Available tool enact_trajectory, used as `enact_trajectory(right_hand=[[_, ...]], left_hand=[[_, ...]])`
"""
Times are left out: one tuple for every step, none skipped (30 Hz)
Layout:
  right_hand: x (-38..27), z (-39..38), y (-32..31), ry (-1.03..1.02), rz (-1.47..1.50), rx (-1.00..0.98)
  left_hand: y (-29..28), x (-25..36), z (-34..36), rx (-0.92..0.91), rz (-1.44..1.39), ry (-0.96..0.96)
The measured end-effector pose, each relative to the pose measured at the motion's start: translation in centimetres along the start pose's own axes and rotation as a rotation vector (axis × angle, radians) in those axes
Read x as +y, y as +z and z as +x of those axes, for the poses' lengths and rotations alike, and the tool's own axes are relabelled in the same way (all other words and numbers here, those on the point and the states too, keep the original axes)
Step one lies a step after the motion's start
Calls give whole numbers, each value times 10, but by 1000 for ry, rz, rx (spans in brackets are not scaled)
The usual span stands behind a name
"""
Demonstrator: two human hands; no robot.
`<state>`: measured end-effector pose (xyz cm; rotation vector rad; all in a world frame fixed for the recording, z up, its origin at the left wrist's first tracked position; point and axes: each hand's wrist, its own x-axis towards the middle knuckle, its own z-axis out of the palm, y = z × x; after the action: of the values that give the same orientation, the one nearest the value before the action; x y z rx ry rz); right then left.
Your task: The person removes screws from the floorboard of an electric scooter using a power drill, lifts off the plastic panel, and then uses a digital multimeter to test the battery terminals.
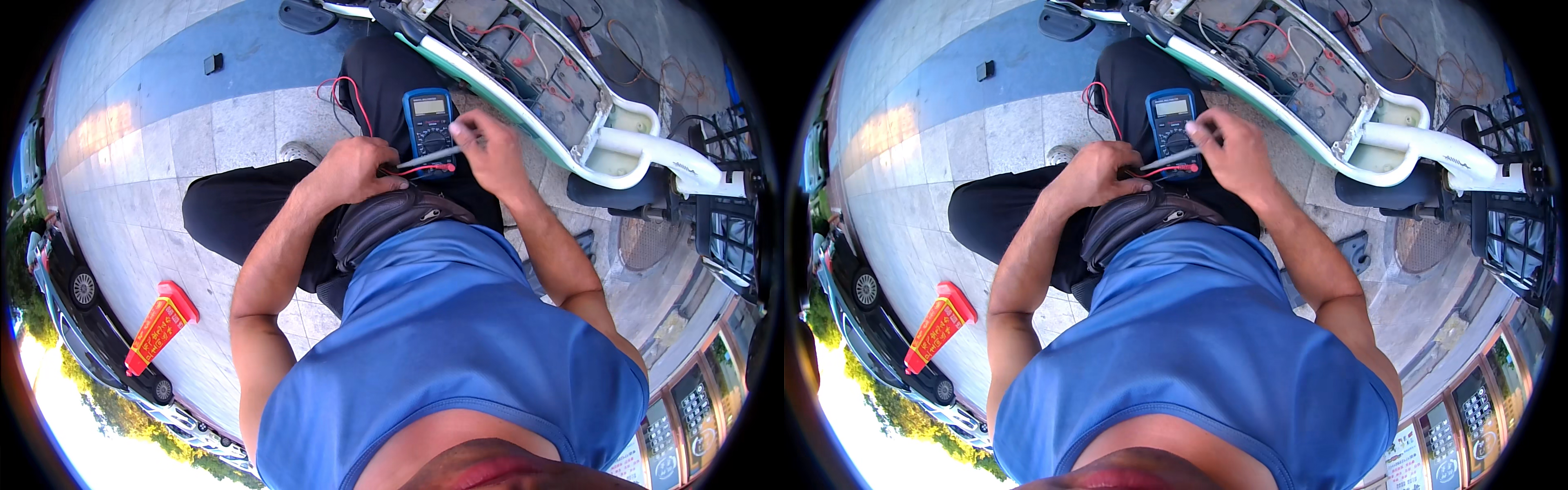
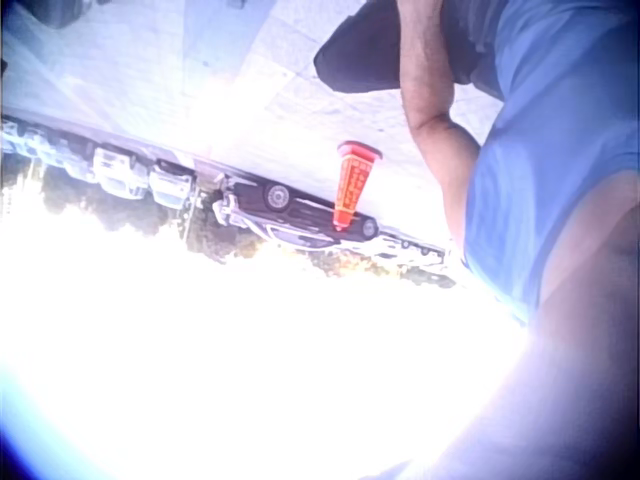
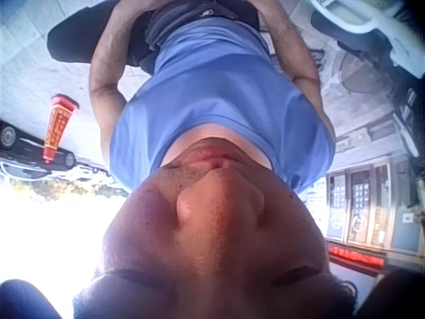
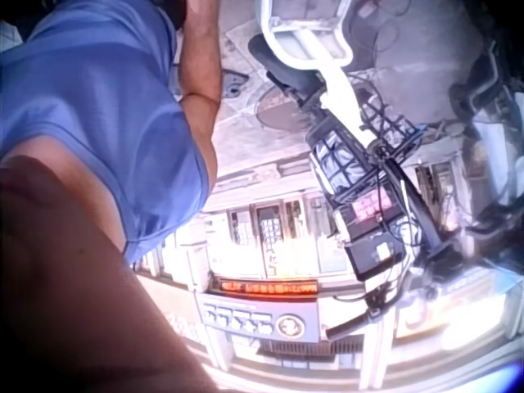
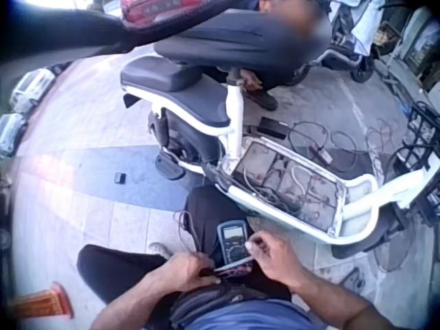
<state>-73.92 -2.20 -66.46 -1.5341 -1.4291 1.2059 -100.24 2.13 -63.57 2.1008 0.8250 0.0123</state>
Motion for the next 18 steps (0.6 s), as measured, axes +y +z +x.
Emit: enact_trajectory(right_hand=[[6, -1, 1, 193, 265, 10], [13, 1, 1, 210, 396, 97], [16, 4, -1, 371, 480, 125], [23, 3, -1, 475, 517, 82], [28, 3, 0, 578, 553, 36], [26, 7, 0, 535, 466, -34], [23, 12, 0, 492, 378, -103], [21, 17, 0, 448, 289, -171], [28, 20, 8, 358, 165, -162], [35, 27, 18, 263, 38, -147], [41, 31, 27, 168, -90, -132], [9, 36, 31, 144, -178, -136], [7, 42, 36, 26, -239, -123], [1, 48, 37, 54, -236, -163], [-4, 54, 38, 84, -228, -198], [-1, 60, 40, 83, -175, -228], [5, 66, 40, 83, -121, -257], [8, 68, 40, 87, -66, -282]], left_hand=[[0, 1, 0, 6, 32, -9], [1, 2, 0, 14, 65, -18], [0, 3, -1, 21, 102, -29], [-4, 3, -3, 48, -24, -25], [-9, 4, -8, 75, -149, -21], [-16, 5, -12, 100, -270, -16], [-20, 9, -20, 150, -385, -228], [-23, 3, -26, 246, -526, -295], [-23, -2, -34, 339, -669, -365], [-27, 0, -35, 420, -791, -417], [-21, -7, -36, 475, -768, -481], [-7, -24, -42, 551, -743, -556], [5, -36, -44, 617, -720, -621], [12, -44, -44, 676, -640, -614], [7, -45, -43, 802, -731, -638], [2, -47, -42, 929, -822, -659], [-4, -48, -43, 1056, -913, -678], [-14, -50, -47, 1139, -979, -622]])
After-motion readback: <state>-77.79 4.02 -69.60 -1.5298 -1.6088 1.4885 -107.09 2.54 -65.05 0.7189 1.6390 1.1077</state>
